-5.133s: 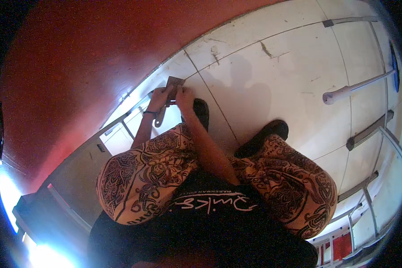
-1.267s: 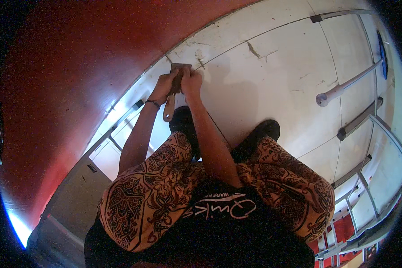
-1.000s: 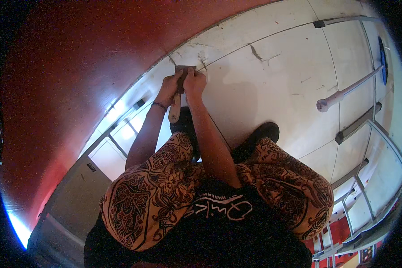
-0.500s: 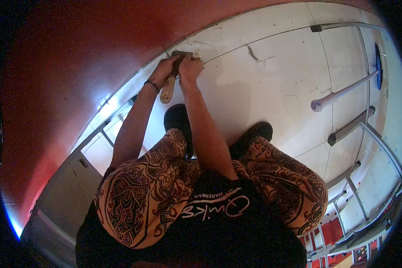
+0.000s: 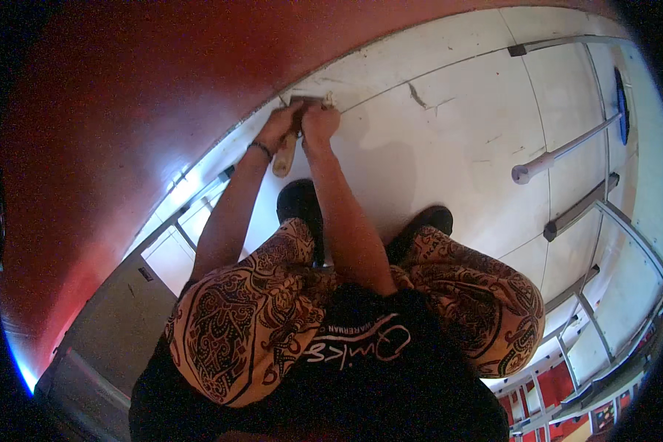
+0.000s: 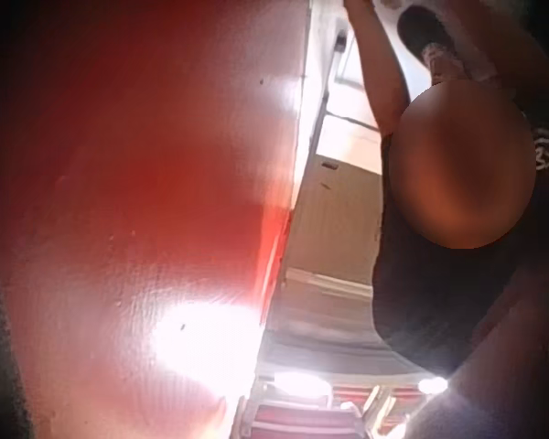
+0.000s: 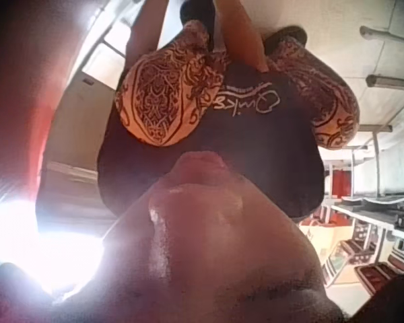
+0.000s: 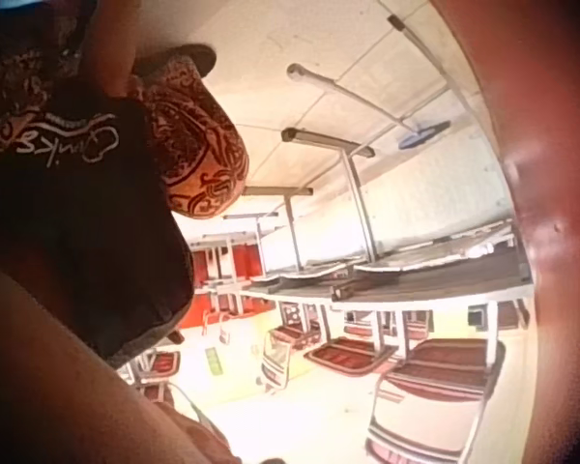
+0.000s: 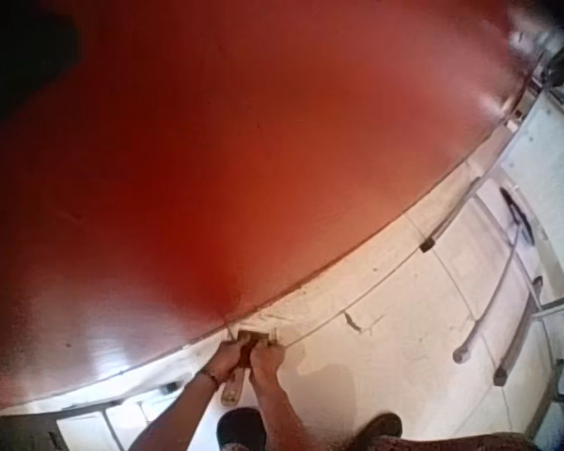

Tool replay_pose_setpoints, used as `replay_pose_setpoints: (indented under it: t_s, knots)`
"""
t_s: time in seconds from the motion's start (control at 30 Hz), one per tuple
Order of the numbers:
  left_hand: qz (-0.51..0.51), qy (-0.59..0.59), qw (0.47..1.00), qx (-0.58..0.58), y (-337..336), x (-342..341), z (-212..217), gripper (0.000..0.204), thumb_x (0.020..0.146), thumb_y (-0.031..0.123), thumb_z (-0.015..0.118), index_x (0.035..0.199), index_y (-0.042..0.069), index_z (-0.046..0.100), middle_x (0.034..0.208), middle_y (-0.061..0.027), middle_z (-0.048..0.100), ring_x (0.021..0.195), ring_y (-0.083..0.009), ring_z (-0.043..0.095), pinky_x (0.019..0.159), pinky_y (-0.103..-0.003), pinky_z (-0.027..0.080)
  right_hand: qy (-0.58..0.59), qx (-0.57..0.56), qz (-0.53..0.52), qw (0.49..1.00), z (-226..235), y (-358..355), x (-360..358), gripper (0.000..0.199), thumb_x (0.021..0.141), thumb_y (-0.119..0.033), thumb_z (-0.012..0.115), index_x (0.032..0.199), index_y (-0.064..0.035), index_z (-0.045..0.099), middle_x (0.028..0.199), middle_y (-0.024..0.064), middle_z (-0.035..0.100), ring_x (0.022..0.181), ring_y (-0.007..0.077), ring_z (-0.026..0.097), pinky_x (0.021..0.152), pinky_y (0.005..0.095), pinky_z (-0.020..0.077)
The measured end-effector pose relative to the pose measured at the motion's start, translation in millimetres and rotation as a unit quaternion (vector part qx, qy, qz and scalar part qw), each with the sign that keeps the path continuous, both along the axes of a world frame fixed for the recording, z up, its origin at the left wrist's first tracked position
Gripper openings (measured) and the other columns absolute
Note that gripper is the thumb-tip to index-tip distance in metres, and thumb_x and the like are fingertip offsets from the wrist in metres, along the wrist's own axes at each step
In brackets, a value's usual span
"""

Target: Scraping the floor with a hand tool to remove marks or residue.

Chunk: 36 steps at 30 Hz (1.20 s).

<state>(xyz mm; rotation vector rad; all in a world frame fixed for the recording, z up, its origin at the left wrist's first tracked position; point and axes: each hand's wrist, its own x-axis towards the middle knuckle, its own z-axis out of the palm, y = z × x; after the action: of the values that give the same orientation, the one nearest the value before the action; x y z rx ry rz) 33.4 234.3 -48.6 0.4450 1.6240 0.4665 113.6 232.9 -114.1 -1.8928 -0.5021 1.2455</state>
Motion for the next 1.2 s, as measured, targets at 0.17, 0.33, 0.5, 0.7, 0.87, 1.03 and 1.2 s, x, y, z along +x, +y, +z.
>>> replay_pose_setpoints:
  t_s: [0.17,0.33,0.5,0.7,0.87,1.03,1.2]
  knots:
    - [0.024,-0.044,0.999,-0.001,8.7,3.4,6.1,0.042,0.089,0.037,0.055,0.1,-0.002,0.062,0.088,-0.0065,0.062,0.072,-0.0168,0.056,0.057,-0.035,0.044,-0.059,-0.003,0.032,0.998,-6.3,-2.3,3.6,0.03,0.083,-0.018,0.054,0.078,0.0093,0.064,0.073,0.0255,0.064,0.07,0.0374,0.064,0.063,0.0446,0.0487]
    - [-0.034,-0.004,0.999,-0.001,4.2,3.7,1.9,0.051,0.089,0.046,0.05,0.106,-0.001,0.061,0.095,-0.0085,0.062,0.083,-0.0158,0.054,0.069,-0.031,0.045,0.122,0.044,-0.064,0.989,-15.5,3.1,2.9,0.03,0.082,-0.016,0.055,0.078,0.0119,0.063,0.076,0.0251,0.065,0.076,0.0304,0.066,0.065,0.0418,0.0492]
    - [-0.037,-0.043,0.996,-0.064,8.7,2.9,-12.9,0.052,0.089,0.044,0.052,0.109,-0.004,0.06,0.101,-0.0119,0.061,0.086,-0.0163,0.055,0.072,-0.033,0.047,0.02,-0.007,-0.03,0.999,-15.2,-1.2,12.1,0.032,0.082,-0.019,0.058,0.078,0.0116,0.065,0.077,0.0245,0.066,0.073,0.0305,0.066,0.063,0.0408,0.0493]
    - [-0.006,-0.022,0.999,0.049,13.8,9.0,-21.0,0.045,0.09,0.041,0.052,0.092,-0.002,0.063,0.079,-0.0051,0.06,0.065,-0.0156,0.054,0.056,-0.032,0.044,-0.066,-0.008,0.05,0.997,5.3,22.0,14.6,0.035,0.085,-0.023,0.055,0.078,0.0108,0.064,0.073,0.0272,0.064,0.064,0.0337,0.063,0.062,0.0427,0.0473]
    - [-0.017,-0.039,0.997,0.063,-24.8,-6.1,-23.2,0.049,0.09,0.042,0.055,0.088,-0.007,0.064,0.076,-0.0064,0.063,0.065,-0.0161,0.058,0.056,-0.033,0.045,-0.023,0.03,0.009,0.999,22.2,-34.3,7.1,0.037,0.09,-0.024,0.051,0.085,0.0098,0.064,0.08,0.0247,0.065,0.073,0.0281,0.062,0.069,0.0395,0.0464]
    - [-0.194,0.19,0.953,0.135,-75.6,-38.0,-12.0,0.046,0.09,0.044,0.054,0.088,-0.001,0.064,0.075,-0.0169,0.066,0.065,-0.0256,0.063,0.06,-0.036,0.048,0.035,0.119,-0.034,0.992,29.4,-93.7,-28.8,0.04,0.094,-0.027,0.049,0.078,0.0081,0.06,0.06,0.0095,0.057,0.057,0.0125,0.049,0.052,0.0334,0.0403]
    - [-0.253,0.312,0.903,0.15,-62.6,-28.3,1.8,0.031,0.086,0.039,0.057,0.096,0.01,0.058,0.082,-0.0199,0.066,0.08,-0.038,0.065,0.068,-0.046,0.05,0.082,-0.022,-0.018,0.996,34.2,-91.0,-22.6,0.044,0.096,-0.031,0.047,0.08,0.0077,0.062,0.063,0.0078,0.058,0.057,0.013,0.053,0.049,0.0329,0.044]
